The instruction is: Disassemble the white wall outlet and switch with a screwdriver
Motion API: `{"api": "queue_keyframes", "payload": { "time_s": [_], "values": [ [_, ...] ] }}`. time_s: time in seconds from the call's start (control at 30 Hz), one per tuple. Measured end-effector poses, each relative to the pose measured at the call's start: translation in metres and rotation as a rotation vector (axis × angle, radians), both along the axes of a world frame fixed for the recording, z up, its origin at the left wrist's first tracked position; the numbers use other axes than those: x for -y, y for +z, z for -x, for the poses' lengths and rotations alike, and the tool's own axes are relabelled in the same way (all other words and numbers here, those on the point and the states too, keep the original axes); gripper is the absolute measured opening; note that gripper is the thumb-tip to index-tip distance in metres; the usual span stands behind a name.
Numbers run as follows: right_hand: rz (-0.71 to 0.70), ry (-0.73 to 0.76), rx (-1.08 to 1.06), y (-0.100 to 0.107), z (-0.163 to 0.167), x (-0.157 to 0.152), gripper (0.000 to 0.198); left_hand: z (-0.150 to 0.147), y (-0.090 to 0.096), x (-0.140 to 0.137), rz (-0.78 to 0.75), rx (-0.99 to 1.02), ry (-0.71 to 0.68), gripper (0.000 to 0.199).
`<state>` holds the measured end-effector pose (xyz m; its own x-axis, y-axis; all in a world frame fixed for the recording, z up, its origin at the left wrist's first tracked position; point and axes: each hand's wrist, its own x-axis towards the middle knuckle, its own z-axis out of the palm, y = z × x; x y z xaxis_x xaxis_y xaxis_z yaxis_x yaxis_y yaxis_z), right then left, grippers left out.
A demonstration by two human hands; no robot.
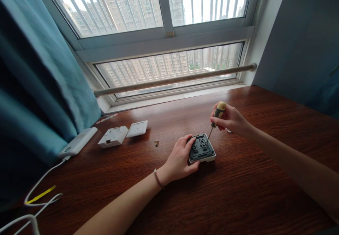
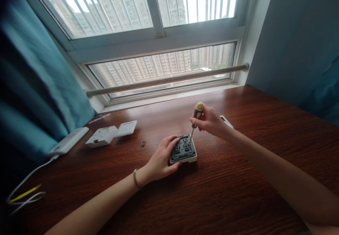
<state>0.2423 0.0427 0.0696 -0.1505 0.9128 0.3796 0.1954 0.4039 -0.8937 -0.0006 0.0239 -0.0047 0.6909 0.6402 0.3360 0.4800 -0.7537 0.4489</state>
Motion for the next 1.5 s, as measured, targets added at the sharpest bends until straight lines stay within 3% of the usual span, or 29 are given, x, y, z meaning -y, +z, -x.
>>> {"api": "queue_keyframes", "payload": {
  "time_s": [0.17,0.33,0.47,0.6,0.77,0.87,1.0,1.2,1.37,1.43,1.5],
  "values": [
    [-0.075,0.091,0.108,0.012,-0.002,0.007,0.037,0.000,0.000,0.000,-0.007,0.003,-0.007,0.072],
    [-0.181,0.214,0.135,0.017,0.000,0.014,0.070,0.000,0.000,0.000,-0.017,-0.012,-0.010,0.071],
    [-0.333,0.217,0.258,0.015,0.002,0.014,0.054,0.000,0.001,-0.001,-0.021,-0.016,-0.015,0.071],
    [-0.283,0.337,0.240,0.013,0.000,0.010,0.058,0.001,0.000,-0.001,-0.024,-0.030,-0.012,0.071],
    [-0.229,0.307,0.089,0.011,0.000,0.008,0.060,0.001,0.001,-0.001,-0.034,-0.063,-0.009,0.071],
    [-0.197,0.187,0.052,0.009,0.001,0.009,0.051,0.001,0.002,-0.001,-0.043,-0.082,-0.017,0.068],
    [-0.243,-0.127,0.050,0.006,0.005,0.009,0.045,0.001,0.003,0.000,-0.042,-0.085,-0.016,0.067],
    [-0.275,-0.234,-0.012,0.006,0.013,0.012,0.044,0.001,0.003,-0.001,-0.034,-0.080,-0.017,0.068],
    [-0.297,-0.649,0.129,-0.001,0.016,0.011,0.054,0.001,0.003,0.000,-0.032,-0.075,-0.013,0.068],
    [-0.310,-0.648,0.128,-0.003,0.017,0.012,0.052,0.001,0.003,0.000,-0.031,-0.077,-0.013,0.068],
    [-0.301,-0.534,0.064,-0.002,0.019,0.015,0.047,0.001,0.003,0.000,-0.029,-0.075,-0.015,0.068]
  ]
}}
